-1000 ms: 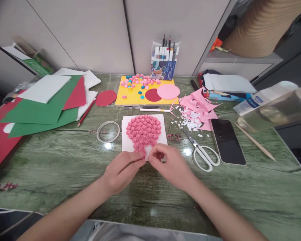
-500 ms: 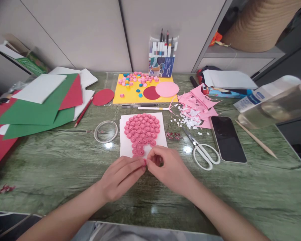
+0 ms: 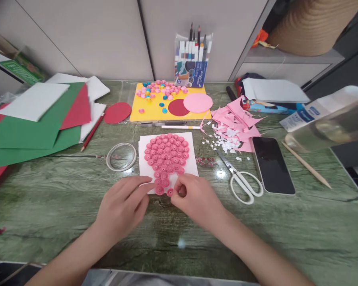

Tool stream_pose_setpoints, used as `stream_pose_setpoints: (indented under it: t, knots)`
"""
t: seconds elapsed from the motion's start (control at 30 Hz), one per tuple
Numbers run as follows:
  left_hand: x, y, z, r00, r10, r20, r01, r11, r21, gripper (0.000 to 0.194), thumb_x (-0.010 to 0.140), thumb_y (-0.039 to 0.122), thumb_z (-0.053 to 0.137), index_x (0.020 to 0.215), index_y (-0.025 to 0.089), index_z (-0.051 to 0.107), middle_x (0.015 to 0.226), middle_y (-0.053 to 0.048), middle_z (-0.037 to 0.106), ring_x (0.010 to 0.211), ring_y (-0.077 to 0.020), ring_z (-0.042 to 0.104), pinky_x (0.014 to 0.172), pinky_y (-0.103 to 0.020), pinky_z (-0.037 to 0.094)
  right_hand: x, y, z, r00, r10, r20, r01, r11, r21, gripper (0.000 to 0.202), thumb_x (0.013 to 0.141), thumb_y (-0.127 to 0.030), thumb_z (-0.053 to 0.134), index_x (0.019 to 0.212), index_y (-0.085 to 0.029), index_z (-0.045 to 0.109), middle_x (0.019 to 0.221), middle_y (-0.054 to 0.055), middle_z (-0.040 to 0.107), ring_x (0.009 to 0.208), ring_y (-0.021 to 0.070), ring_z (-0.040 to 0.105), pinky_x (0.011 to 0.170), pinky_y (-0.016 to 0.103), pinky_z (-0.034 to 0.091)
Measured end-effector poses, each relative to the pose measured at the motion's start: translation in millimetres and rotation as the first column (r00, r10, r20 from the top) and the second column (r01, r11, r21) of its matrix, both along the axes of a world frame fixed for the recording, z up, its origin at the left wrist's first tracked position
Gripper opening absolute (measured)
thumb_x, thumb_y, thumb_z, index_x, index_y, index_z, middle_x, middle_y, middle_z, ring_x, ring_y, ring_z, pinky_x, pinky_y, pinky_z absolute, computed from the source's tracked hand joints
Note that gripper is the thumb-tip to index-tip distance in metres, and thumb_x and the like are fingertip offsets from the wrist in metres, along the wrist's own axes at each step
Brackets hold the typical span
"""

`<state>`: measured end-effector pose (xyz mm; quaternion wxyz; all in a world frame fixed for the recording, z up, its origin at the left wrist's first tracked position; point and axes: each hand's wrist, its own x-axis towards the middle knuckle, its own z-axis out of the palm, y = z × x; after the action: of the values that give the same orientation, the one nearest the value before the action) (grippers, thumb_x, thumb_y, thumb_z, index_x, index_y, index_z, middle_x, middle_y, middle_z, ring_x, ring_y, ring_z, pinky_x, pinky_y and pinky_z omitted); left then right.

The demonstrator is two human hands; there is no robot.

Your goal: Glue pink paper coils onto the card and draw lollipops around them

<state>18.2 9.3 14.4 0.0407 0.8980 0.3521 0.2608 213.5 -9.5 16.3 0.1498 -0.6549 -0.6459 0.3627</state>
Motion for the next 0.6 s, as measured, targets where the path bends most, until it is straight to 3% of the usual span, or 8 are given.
stream_pose_setpoints:
  t: [0.2, 0.6]
  knots:
    - [5.2, -2.8, 0.4, 0.990, -0.021, -0.138, 0.008, 0.996, -0.093, 0.021, 0.084, 0.008, 0.043, 0.089, 0.015, 0.062, 0.079, -0.006, 0.064, 0.073, -0.0201, 0.060, 0.062, -0.035, 0.051, -8.3, 0.6, -9.8, 0.992, -0.004, 0.124, 0.004, 1.000, 0.002, 0.008, 0.071, -0.021, 0.054, 0.063, -0.020, 0.054, 0.062, -0.004, 0.057, 0.057, 0.0106, 0.047, 0.056, 0.024, 0.030]
    - [4.9, -6.4, -1.7, 0.961, -0.036, -0.274, -0.028, 0.973, -0.228, 0.018, 0.081, 0.010, 0.050, 0.093, 0.017, 0.060, 0.078, -0.004, 0.060, 0.069, -0.0199, 0.057, 0.060, -0.036, 0.051, -12.9, 0.9, -10.2, 0.978, -0.004, 0.208, 0.005, 1.000, -0.004, 0.010, 0.072, -0.023, 0.052, 0.062, -0.021, 0.053, 0.062, -0.004, 0.057, 0.056, 0.0107, 0.047, 0.054, 0.025, 0.027]
